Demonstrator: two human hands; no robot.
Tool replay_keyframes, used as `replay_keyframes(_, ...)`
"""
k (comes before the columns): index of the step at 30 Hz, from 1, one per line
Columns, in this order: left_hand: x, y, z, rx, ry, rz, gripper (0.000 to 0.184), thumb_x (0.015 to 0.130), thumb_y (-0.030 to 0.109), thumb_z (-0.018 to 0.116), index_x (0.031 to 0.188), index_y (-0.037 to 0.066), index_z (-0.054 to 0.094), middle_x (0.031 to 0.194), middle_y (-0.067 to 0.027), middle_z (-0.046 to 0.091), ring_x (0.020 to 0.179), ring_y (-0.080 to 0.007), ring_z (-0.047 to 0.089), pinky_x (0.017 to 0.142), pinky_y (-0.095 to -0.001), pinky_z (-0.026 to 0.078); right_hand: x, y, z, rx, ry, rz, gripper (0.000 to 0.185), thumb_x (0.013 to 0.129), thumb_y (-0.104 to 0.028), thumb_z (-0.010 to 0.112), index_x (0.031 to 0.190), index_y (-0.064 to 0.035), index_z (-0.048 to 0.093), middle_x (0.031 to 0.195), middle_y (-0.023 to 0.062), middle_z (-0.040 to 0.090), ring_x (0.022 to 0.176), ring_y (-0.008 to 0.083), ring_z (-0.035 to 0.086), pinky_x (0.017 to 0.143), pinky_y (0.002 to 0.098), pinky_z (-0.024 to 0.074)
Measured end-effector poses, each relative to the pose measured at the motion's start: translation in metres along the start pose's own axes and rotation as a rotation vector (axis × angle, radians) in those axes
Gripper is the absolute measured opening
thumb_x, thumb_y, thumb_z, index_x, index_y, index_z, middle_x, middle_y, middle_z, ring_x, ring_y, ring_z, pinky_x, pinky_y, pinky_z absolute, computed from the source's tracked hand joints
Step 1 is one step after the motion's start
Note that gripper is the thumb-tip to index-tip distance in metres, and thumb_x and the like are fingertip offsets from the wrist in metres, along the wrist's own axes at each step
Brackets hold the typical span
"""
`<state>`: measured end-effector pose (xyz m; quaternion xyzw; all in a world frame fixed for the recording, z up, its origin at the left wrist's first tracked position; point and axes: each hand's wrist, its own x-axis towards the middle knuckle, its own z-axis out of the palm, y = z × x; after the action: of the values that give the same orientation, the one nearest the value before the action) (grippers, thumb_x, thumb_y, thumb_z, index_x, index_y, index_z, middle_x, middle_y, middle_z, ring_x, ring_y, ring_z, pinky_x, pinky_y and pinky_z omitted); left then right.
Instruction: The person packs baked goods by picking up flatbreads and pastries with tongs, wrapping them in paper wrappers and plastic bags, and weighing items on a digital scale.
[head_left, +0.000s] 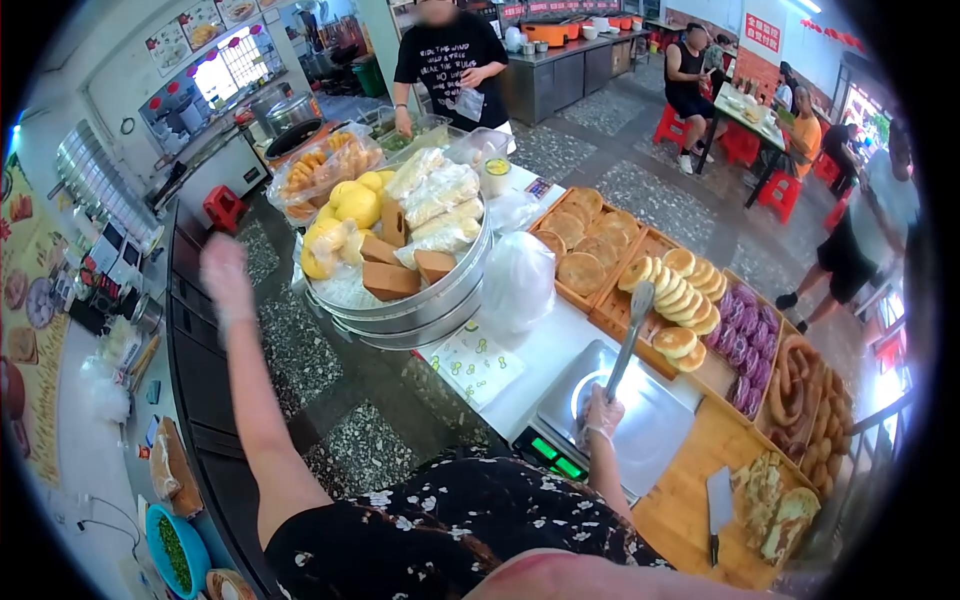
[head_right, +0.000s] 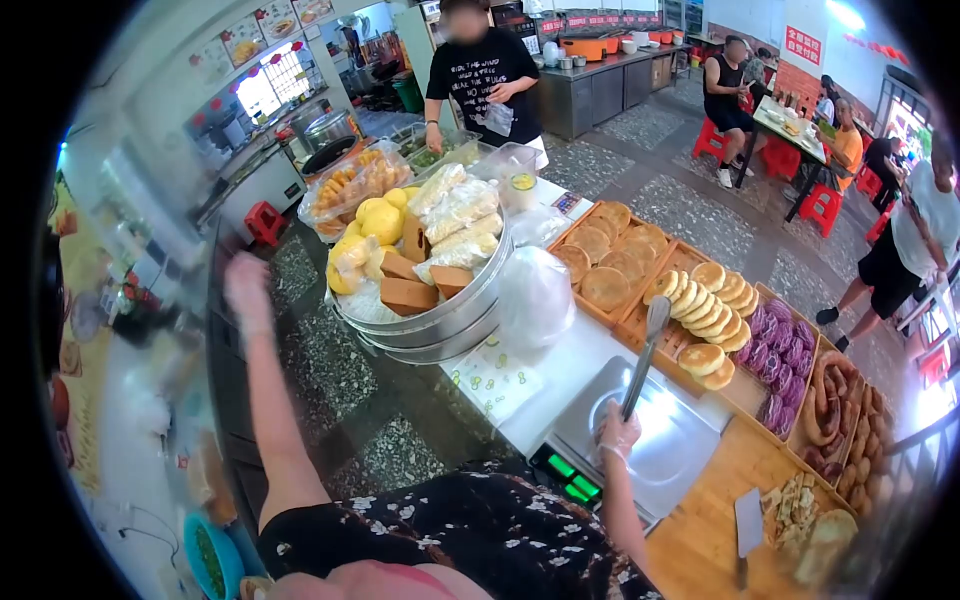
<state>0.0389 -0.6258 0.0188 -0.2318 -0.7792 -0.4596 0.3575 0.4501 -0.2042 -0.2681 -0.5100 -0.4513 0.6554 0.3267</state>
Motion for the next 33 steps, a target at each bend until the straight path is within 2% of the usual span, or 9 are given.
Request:
replay_keyframes(1, -0.045, -0.004, 0.040, 0.178, -0.048, -0.030, 0.018, 0.089, 0.017, 0.048, 0.080, 0.006, 0.058, 0.068, -0.0025, 0.049, 0.064, -0.0156, 0.046, 0.062, -0.0336, 0.041, -0.002, -0.004, 0.002, 0.023, 0.002, 0.017, 0.022, 0.082, -0.019, 0.070, 0.072, -0.0068, 0.054, 0.049, 0.0001, 0.049, 0.037, 0.0076, 0.043, 0.034, 0.0231, 0.0312)
replay_keyframes(3, -0.163, -0.032, 0.105, 0.279, -0.515, -0.358, 0.029, 0.090, 0.025, 0.047, 0.080, 0.001, 0.059, 0.076, -0.0148, 0.059, 0.068, -0.0254, 0.054, 0.062, -0.0393, 0.043, -0.001, -0.001, 0.000, 0.068, 0.014, 0.042, 0.022, 0.081, -0.018, 0.071, 0.072, -0.0068, 0.054, 0.049, 0.0001, 0.049, 0.037, 0.0075, 0.043, 0.034, 0.0233, 0.0313)
replay_keyframes(4, -0.215, 0.011, 0.128, 0.466, -0.746, -0.249, 0.029, 0.089, 0.026, 0.047, 0.082, 0.001, 0.062, 0.082, -0.0188, 0.063, 0.074, -0.0312, 0.059, 0.069, -0.0425, 0.046, 0.002, 0.005, -0.001, 0.072, 0.023, 0.042, 0.022, 0.081, -0.018, 0.071, 0.072, -0.0068, 0.054, 0.049, 0.0001, 0.049, 0.037, 0.0075, 0.043, 0.034, 0.0233, 0.0313)
replay_keyframes(9, -0.378, 0.098, 0.224, -0.057, -1.433, -0.162, 0.030, 0.088, 0.023, 0.048, 0.112, 0.010, 0.063, 0.108, -0.0139, 0.064, 0.099, -0.0296, 0.060, 0.088, -0.0372, 0.047, 0.005, 0.006, 0.000, -0.076, 0.027, -0.024, 0.020, 0.081, -0.017, 0.070, 0.073, -0.0062, 0.055, 0.051, 0.0002, 0.050, 0.038, 0.0084, 0.044, 0.035, 0.0242, 0.0326)
replay_keyframes(11, -0.381, 0.141, 0.245, -0.242, -1.448, 0.061, 0.028, 0.089, 0.021, 0.047, 0.109, 0.011, 0.064, 0.108, -0.0141, 0.064, 0.101, -0.0288, 0.060, 0.088, -0.0355, 0.047, 0.003, 0.002, 0.001, -0.099, 0.024, -0.012, 0.018, 0.081, -0.017, 0.069, 0.076, -0.0070, 0.055, 0.052, 0.0001, 0.050, 0.039, 0.0085, 0.045, 0.035, 0.0245, 0.0341)
replay_keyframes(16, -0.364, 0.172, 0.253, -0.405, -1.485, -0.067, 0.031, 0.087, 0.020, 0.048, 0.110, 0.007, 0.063, 0.108, -0.0166, 0.063, 0.100, -0.0305, 0.060, 0.091, -0.0361, 0.046, -0.013, -0.018, 0.006, -0.185, 0.026, -0.025, 0.017, 0.080, -0.017, 0.070, 0.081, -0.0066, 0.058, 0.054, 0.0004, 0.051, 0.040, 0.0094, 0.047, 0.036, 0.0255, 0.0365)
replay_keyframes(22, -0.414, 0.067, 0.268, 0.240, -1.630, 0.275, 0.046, 0.081, 0.020, 0.051, 0.126, 0.012, 0.054, 0.134, -0.0109, 0.049, 0.123, -0.0274, 0.044, 0.103, -0.0380, 0.036, -0.018, -0.023, -0.015, -0.300, 0.113, -0.089, 0.031, 0.073, -0.021, 0.075, 0.087, -0.0006, 0.056, 0.060, 0.0056, 0.055, 0.045, 0.0122, 0.050, 0.040, 0.0283, 0.0398)
replay_keyframes(28, -0.431, 0.075, 0.266, 0.298, -1.472, 0.378, 0.065, 0.066, 0.024, 0.068, 0.128, 0.018, 0.050, 0.136, -0.0105, 0.043, 0.122, -0.0360, 0.039, 0.101, -0.0452, 0.036, -0.010, 0.015, -0.133, -0.490, 0.568, -0.093, 0.044, 0.071, -0.033, 0.074, 0.095, 0.0004, 0.057, 0.083, 0.0188, 0.063, 0.078, 0.0258, 0.061, 0.072, 0.0373, 0.0486)
replay_keyframes(33, -0.431, 0.092, 0.262, 0.371, -1.522, 0.296, 0.072, 0.068, 0.027, 0.069, 0.135, 0.019, 0.045, 0.141, -0.0101, 0.037, 0.127, -0.0345, 0.032, 0.105, -0.0463, 0.031, -0.016, 0.048, -0.229, -0.295, 1.010, -0.149, 0.044, 0.066, -0.031, 0.079, 0.089, -0.0005, 0.058, 0.071, 0.0098, 0.061, 0.063, 0.0201, 0.058, 0.059, 0.0347, 0.0484)
